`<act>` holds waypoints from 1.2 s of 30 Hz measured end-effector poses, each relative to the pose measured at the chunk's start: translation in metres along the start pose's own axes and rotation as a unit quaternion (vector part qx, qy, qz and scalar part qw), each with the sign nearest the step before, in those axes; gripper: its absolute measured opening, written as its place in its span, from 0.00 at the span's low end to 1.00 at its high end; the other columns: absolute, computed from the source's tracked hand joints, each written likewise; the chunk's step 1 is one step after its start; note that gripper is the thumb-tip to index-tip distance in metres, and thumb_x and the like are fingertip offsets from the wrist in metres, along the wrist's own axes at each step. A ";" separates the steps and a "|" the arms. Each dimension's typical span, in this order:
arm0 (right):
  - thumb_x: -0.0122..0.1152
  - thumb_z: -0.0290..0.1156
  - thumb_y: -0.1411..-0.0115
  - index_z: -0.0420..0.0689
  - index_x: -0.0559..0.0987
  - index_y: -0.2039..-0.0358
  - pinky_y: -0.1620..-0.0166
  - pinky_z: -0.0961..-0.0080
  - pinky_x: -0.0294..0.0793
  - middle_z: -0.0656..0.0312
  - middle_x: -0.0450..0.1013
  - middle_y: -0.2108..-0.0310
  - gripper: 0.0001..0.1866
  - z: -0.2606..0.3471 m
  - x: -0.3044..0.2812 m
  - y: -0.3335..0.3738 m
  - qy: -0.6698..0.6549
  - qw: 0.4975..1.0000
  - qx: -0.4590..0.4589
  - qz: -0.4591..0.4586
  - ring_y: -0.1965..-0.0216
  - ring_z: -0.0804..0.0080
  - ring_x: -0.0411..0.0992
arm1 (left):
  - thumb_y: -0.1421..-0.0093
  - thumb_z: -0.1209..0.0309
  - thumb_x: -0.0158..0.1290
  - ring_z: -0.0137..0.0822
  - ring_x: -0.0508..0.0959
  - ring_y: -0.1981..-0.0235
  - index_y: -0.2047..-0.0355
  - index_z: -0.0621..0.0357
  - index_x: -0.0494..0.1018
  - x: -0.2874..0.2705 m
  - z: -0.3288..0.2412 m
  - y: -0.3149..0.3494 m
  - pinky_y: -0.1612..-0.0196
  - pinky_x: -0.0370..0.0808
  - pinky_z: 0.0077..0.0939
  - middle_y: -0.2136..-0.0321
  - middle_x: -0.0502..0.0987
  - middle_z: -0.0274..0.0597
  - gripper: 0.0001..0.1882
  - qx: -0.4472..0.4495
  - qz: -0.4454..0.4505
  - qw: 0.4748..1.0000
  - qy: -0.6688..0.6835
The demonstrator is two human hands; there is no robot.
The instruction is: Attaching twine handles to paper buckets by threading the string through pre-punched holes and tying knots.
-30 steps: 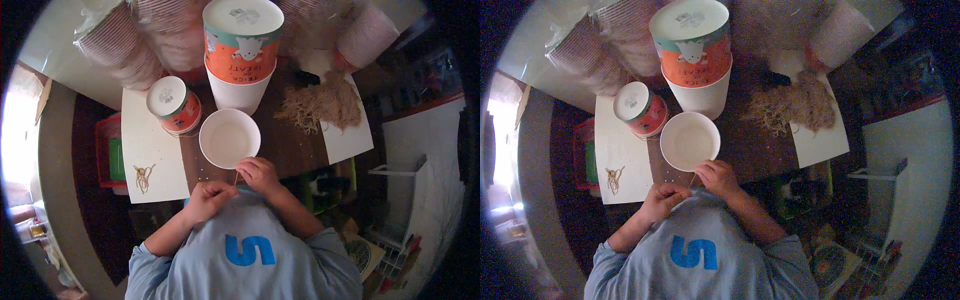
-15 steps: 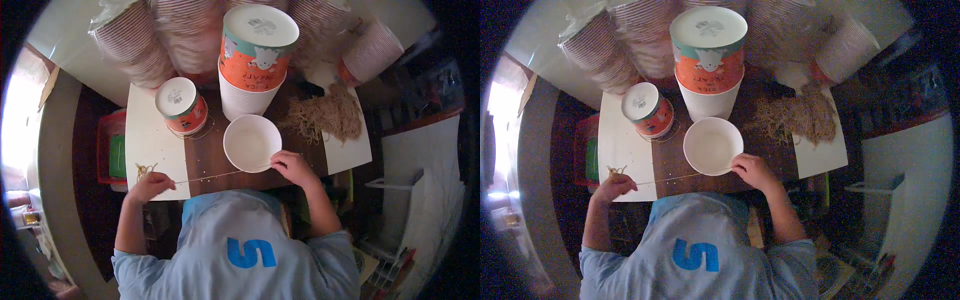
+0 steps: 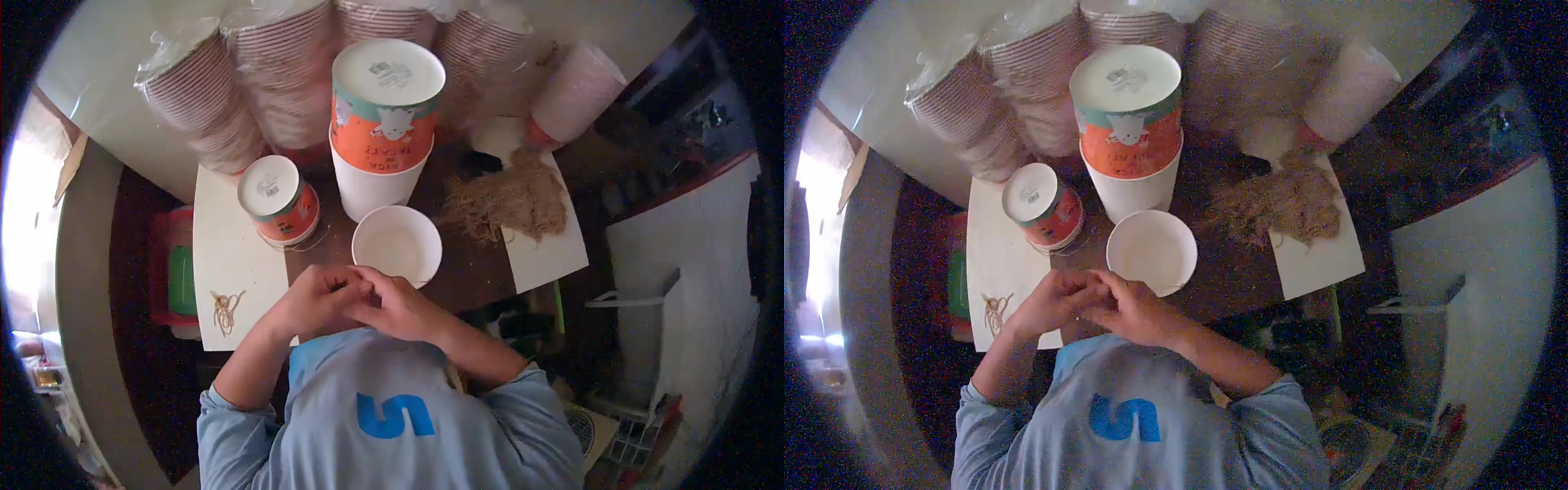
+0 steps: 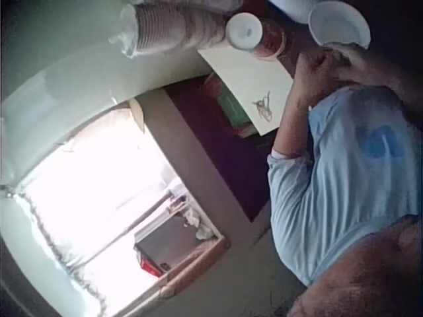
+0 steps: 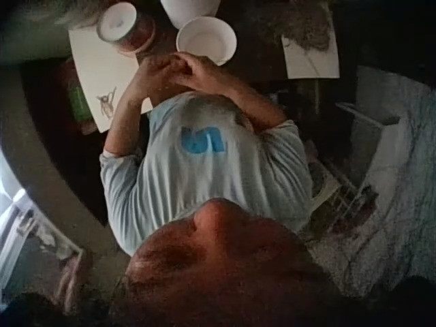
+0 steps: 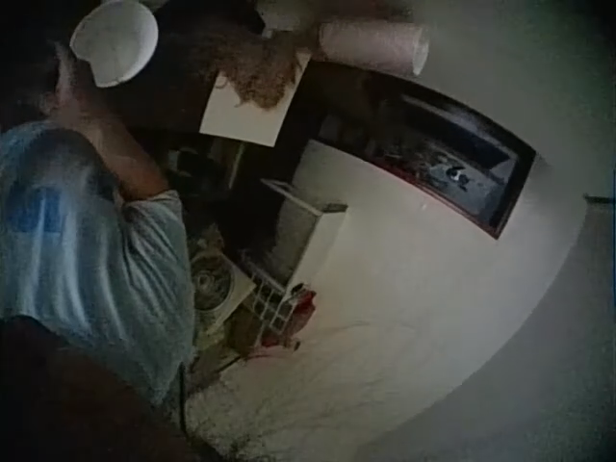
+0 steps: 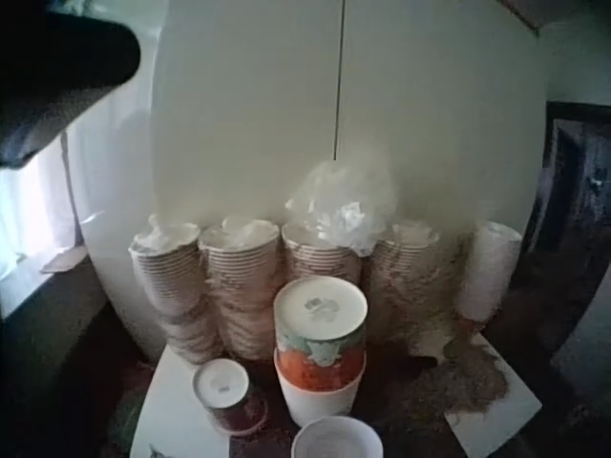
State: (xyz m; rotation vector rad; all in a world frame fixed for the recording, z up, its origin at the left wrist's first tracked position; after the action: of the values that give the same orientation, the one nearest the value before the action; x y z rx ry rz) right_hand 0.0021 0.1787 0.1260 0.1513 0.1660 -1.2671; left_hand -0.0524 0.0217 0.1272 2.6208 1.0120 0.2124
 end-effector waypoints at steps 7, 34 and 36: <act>0.54 0.27 0.43 0.38 0.77 0.67 0.67 0.78 0.72 0.56 0.75 0.73 0.07 -0.022 -0.035 0.006 0.128 0.988 -0.020 -0.081 0.72 0.75 0.74 | 0.36 0.56 0.40 0.22 0.70 0.79 0.66 0.62 0.74 -0.011 -0.005 -0.011 0.75 0.68 0.15 0.81 0.72 0.33 0.21 -0.164 0.026 0.982 0.084; 0.64 0.34 0.54 0.39 0.62 0.46 0.45 0.64 0.59 0.49 0.61 0.48 0.35 -0.011 -0.025 -0.003 0.100 0.990 -0.071 0.071 0.47 0.54 0.61 | 0.44 0.70 0.49 0.22 0.71 0.77 0.70 0.62 0.76 -0.002 0.002 -0.019 0.74 0.67 0.15 0.80 0.73 0.33 0.09 -0.091 0.135 0.983 0.083; 0.61 0.29 0.51 0.40 0.67 0.50 0.53 0.67 0.68 0.50 0.68 0.57 0.26 -0.023 -0.018 -0.003 0.030 0.998 -0.048 0.034 0.56 0.57 0.68 | 0.44 0.70 0.49 0.22 0.71 0.77 0.71 0.62 0.76 -0.002 0.005 -0.020 0.74 0.67 0.15 0.80 0.73 0.33 0.09 -0.110 0.121 0.983 0.083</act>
State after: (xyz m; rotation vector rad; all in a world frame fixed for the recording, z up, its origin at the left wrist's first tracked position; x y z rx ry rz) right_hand -0.0070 0.1995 0.1071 0.1109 0.2703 -1.1846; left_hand -0.0652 0.0333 0.1159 2.5464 0.6714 0.5740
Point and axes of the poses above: each hand's wrist, its own y-axis away from the middle knuckle, its own x-axis out of the palm, z = x × y, the point moved 1 cm from there along -y, towards the middle knuckle
